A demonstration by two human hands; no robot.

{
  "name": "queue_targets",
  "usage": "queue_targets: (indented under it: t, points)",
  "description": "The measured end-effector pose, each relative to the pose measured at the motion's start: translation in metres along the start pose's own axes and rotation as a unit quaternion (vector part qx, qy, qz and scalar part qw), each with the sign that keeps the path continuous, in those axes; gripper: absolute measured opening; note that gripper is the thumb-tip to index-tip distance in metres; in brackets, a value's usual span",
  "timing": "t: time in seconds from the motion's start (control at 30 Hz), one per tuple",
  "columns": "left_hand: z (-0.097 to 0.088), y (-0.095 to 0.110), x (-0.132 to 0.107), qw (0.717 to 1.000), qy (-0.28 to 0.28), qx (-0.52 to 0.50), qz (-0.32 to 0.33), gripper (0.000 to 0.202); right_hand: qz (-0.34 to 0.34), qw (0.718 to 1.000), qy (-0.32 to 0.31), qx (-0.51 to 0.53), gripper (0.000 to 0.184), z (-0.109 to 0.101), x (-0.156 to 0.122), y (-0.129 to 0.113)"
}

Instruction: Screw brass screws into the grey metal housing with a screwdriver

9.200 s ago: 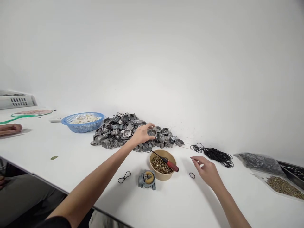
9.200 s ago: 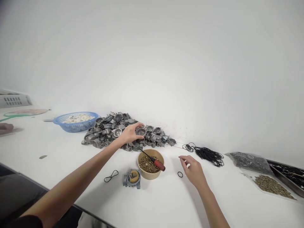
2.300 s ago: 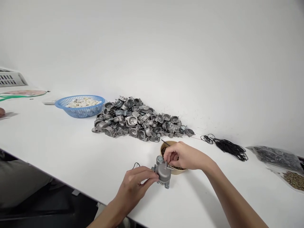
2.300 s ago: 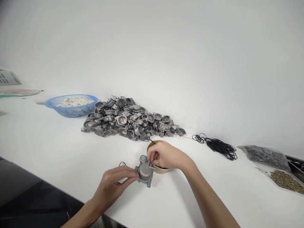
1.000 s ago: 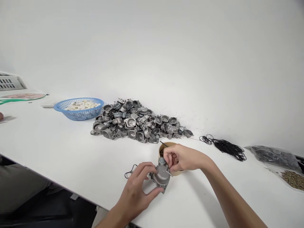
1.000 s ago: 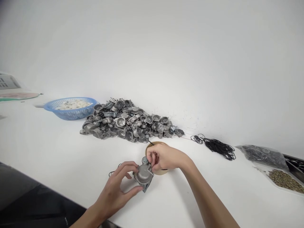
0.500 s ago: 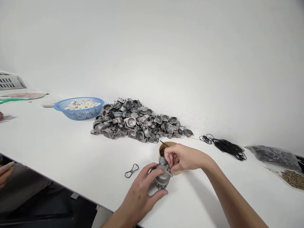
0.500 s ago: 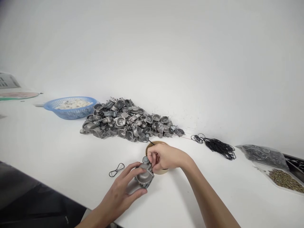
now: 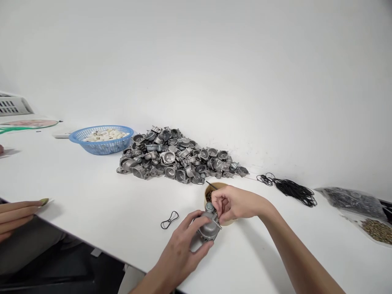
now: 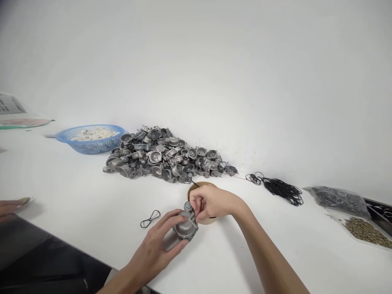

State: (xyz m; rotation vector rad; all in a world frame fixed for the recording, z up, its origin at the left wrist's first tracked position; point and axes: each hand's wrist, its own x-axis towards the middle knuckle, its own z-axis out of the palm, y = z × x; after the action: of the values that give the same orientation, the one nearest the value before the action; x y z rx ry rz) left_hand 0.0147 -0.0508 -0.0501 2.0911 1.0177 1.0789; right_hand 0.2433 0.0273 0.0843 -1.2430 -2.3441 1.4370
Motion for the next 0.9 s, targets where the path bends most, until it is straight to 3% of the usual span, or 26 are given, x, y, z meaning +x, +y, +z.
queue_targets:
  t: [0.37, 0.57, 0.77, 0.9]
  points:
    - [-0.001, 0.003, 0.006, 1.000, 0.015, -0.006, 0.024, 0.047, 0.029, 0.999, -0.035, 0.030, 0.043, 0.001, 0.003, 0.002]
    - [-0.002, 0.004, 0.007, 0.999, 0.010, -0.016, 0.035, 0.049, 0.035, 0.999, -0.017, 0.025, 0.043, 0.009, 0.004, 0.009]
    - [-0.022, -0.001, 0.018, 0.999, -0.023, -0.018, 0.041, 0.052, 0.018, 0.998, 0.053, -0.031, 0.044, 0.014, -0.007, 0.011]
    - [-0.032, -0.005, 0.021, 0.999, -0.042, -0.004, 0.028, 0.052, 0.059, 0.968, 0.192, -0.149, 0.030, -0.001, -0.025, 0.021]
